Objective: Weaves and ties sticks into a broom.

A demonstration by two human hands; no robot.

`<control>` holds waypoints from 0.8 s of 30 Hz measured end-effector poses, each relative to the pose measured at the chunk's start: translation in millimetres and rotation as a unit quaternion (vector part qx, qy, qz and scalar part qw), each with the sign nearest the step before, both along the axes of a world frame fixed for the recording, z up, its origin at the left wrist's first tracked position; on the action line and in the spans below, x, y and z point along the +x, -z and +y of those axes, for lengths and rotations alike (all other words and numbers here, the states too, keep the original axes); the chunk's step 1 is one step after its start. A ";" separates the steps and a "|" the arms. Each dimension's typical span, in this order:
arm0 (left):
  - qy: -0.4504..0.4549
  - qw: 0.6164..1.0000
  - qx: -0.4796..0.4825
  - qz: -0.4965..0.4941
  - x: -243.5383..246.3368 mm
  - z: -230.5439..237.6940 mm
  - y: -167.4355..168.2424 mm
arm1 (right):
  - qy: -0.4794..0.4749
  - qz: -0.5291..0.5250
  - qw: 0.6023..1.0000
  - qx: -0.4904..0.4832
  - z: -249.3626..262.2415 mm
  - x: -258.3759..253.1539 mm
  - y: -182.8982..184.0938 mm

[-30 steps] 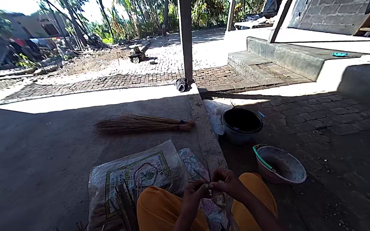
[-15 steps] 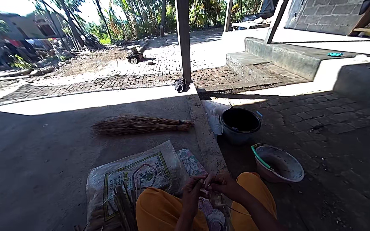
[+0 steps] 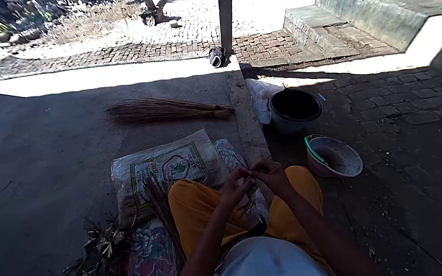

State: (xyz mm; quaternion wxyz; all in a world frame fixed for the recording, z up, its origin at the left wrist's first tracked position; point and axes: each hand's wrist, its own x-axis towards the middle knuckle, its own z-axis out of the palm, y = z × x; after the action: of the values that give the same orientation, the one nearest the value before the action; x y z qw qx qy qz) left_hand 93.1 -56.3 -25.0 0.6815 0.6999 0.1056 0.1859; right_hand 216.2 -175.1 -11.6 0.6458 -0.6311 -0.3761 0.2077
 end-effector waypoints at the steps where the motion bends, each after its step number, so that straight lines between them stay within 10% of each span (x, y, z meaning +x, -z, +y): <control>1: -0.007 1.000 -0.001 0.002 0.3 0.4 -0.3 | 0.001 0.011 1.000 -0.007 0.9 -1.9 -1.0; 9: 0.004 0.984 -0.138 0.109 -4.6 17.5 -8.9 | -0.016 0.043 0.994 -0.097 -12.3 29.5 -16.7; 17: 0.015 0.968 -0.150 0.202 -4.7 34.1 -7.5 | -0.043 -0.326 0.938 -0.115 -14.0 27.7 1.6; 24: 0.027 0.917 0.187 0.352 1.6 42.5 -7.6 | -0.126 -0.332 0.884 -0.304 -8.5 14.1 8.0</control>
State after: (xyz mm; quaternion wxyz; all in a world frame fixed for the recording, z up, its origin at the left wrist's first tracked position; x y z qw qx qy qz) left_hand 94.6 -13.8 -17.4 0.4615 0.8376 0.2830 -0.0739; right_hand 230.3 -183.6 -19.6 0.2276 -0.7760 -0.5631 0.1698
